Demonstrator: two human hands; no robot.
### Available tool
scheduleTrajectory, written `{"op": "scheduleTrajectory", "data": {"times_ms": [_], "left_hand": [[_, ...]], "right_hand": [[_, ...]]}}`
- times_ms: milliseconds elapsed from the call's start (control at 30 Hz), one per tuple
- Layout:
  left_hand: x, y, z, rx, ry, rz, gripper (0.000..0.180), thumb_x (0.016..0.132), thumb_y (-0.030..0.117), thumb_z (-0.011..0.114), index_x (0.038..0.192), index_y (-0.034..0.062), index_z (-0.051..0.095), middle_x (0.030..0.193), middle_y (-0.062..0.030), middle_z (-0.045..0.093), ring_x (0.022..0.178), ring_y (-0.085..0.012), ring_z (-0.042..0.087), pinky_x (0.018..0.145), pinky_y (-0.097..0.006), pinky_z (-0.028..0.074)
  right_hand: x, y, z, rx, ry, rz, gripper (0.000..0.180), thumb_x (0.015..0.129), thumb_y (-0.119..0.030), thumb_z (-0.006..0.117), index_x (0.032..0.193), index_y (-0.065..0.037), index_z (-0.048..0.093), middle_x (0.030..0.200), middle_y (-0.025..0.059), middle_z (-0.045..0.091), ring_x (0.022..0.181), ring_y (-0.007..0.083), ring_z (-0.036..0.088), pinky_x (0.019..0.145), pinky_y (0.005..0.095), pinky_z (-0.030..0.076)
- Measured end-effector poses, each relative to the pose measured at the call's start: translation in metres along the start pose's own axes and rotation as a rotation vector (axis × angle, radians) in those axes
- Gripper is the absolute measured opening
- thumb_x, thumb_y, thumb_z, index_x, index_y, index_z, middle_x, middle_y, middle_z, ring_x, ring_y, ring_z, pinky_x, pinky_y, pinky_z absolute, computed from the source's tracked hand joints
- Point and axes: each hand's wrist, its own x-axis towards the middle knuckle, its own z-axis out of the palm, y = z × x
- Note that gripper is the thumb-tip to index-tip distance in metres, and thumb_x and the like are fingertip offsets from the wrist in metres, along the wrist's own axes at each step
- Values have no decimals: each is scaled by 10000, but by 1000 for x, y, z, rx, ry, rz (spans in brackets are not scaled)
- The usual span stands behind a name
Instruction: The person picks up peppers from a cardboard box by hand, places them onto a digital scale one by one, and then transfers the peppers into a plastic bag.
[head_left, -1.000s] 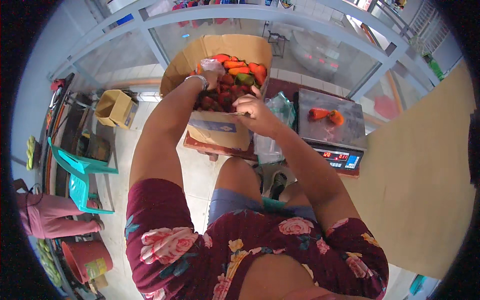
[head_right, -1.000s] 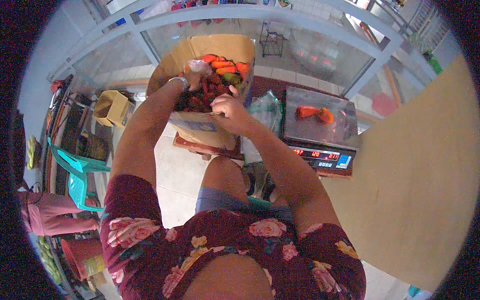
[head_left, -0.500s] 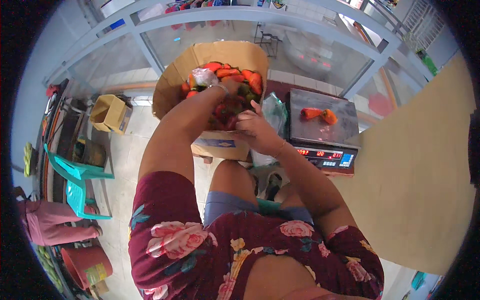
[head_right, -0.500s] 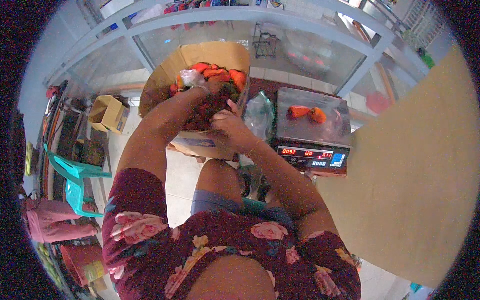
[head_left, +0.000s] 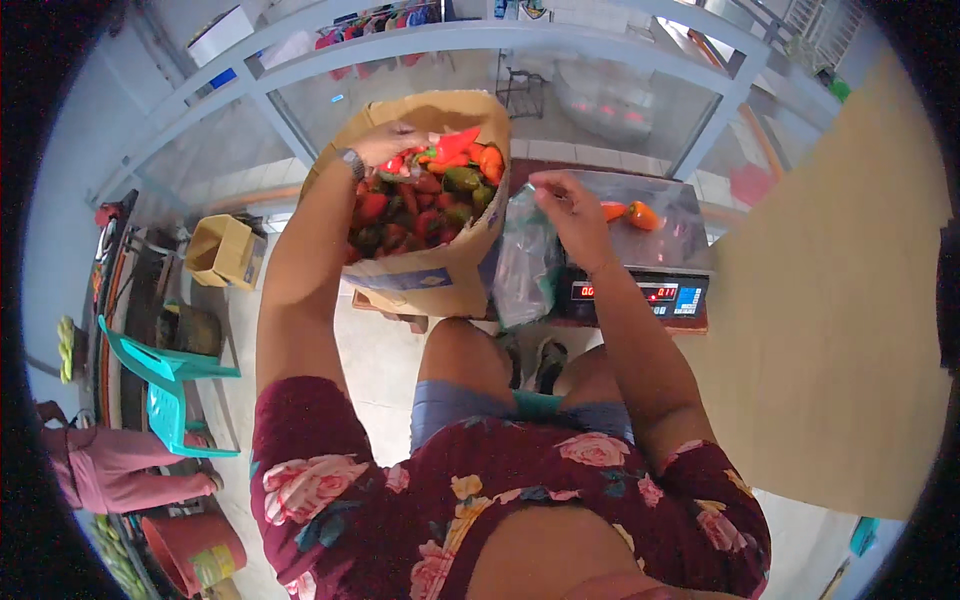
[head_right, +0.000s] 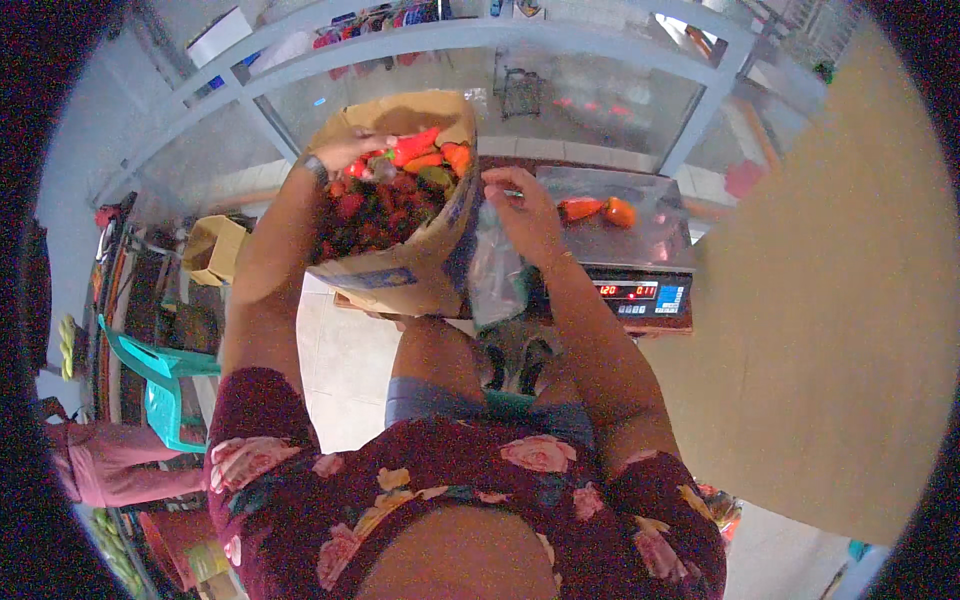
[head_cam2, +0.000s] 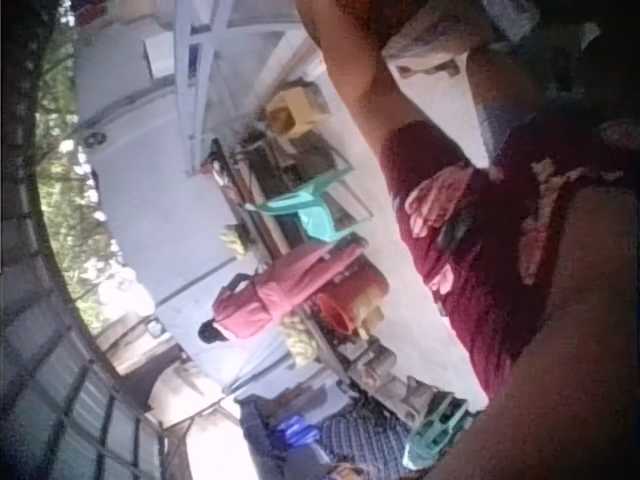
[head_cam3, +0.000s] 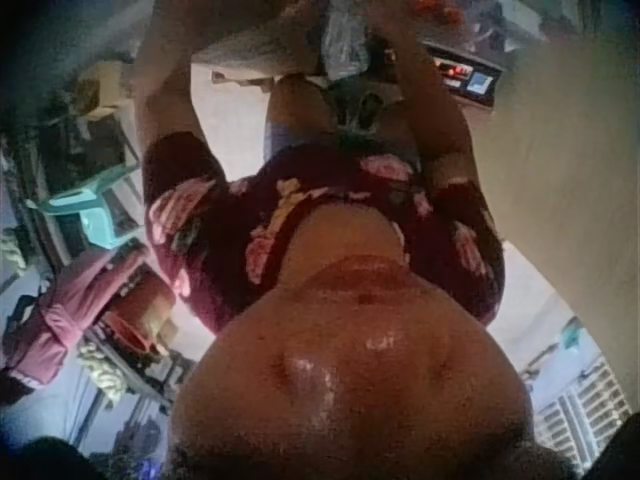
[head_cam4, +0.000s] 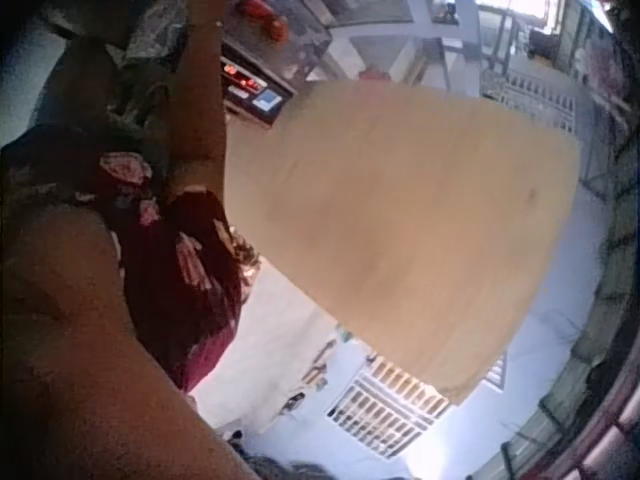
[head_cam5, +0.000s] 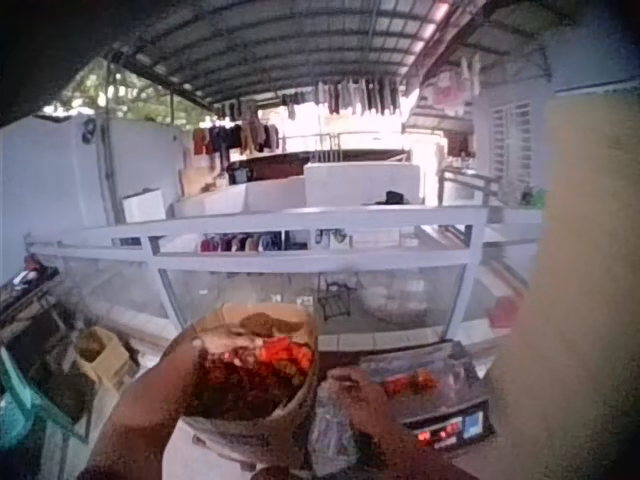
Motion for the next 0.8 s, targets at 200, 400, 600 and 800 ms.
{"op": "scheduleTrajectory", "data": {"times_ms": [200,400,600,800], "left_hand": [[-36,106,64,-9,-297,271,366,825,348,637,955,6,624,642,-17,552,481,-92,503,493,-220,404],[5,114,181,-358,-318,277,463,802,169,647,1202,0,485,854,-25,576,678,-94,537,584,-223,435],[55,28,316,451,283,622,397,737,58,591,1130,54,537,886,-141,618,838,-293,604,752,-352,489],[74,13,336,558,33,526,300,765,76,584,1063,75,549,1062,-168,541,1030,-367,504,885,-439,426]], "right_hand": [[1,-47,-29,457,60,99,280,892,-108,557,1164,-46,529,1068,78,581,945,144,562,798,290,478],[-30,-1,-137,375,227,79,230,888,-64,545,1114,-25,533,1022,94,583,907,157,591,749,264,485],[-89,121,-196,94,518,264,206,783,2,657,971,-20,575,932,85,600,833,150,590,704,244,500],[-105,174,-164,-181,497,269,249,733,23,697,956,-6,592,937,104,614,811,150,605,711,264,503]]}}
